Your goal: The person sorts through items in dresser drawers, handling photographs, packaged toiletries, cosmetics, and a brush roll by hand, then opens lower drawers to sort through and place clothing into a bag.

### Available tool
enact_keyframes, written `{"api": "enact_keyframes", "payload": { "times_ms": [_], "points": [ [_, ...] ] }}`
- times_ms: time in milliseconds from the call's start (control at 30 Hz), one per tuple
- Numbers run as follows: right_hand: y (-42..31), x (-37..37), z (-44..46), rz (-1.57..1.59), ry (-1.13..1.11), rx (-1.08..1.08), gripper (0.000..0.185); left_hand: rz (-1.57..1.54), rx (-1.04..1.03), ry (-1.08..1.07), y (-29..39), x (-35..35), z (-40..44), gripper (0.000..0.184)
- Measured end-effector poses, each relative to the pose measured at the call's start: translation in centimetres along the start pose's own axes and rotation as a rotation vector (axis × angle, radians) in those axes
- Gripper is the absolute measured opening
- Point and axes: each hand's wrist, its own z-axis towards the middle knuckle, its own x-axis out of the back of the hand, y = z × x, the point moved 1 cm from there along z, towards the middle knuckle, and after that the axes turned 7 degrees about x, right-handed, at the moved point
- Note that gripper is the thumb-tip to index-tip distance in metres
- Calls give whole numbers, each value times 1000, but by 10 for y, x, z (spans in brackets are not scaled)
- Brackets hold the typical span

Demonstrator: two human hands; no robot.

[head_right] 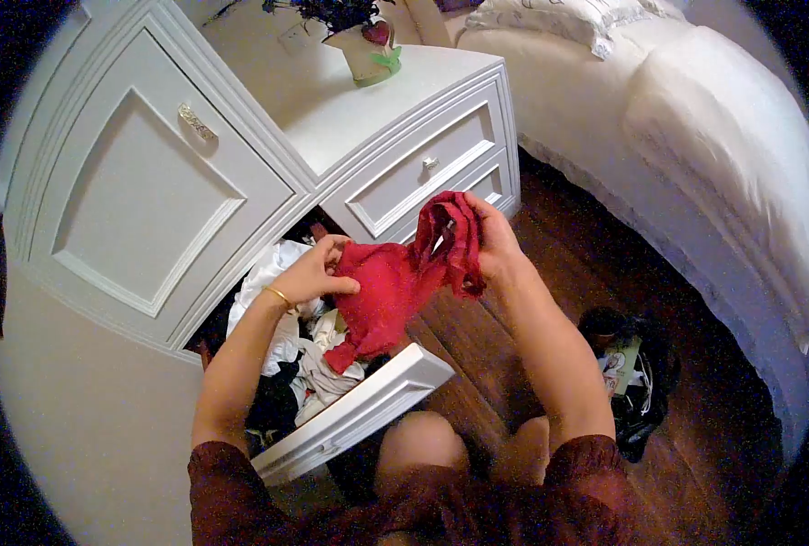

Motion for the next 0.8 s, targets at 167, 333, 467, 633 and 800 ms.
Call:
{"api": "enact_keyframes", "payload": {
  "times_ms": [167,333,467,633,800],
  "points": [
    [-2,29,-3,-30,52,30,24,165,176,-145,23,8,17,38],
    [-11,40,-18,-44,75,87,26,-122,157,-32,67,-12,29,29],
    [-25,58,-22,-134,110,127,26,-278,-37,79,112,-27,55,31],
    [-38,65,-43,-57,-41,99,37,-947,-161,-114,159,-61,85,28],
    [-57,50,-87,-384,-40,352,58,-1090,-142,-271,192,-108,94,42]
  ]
}}
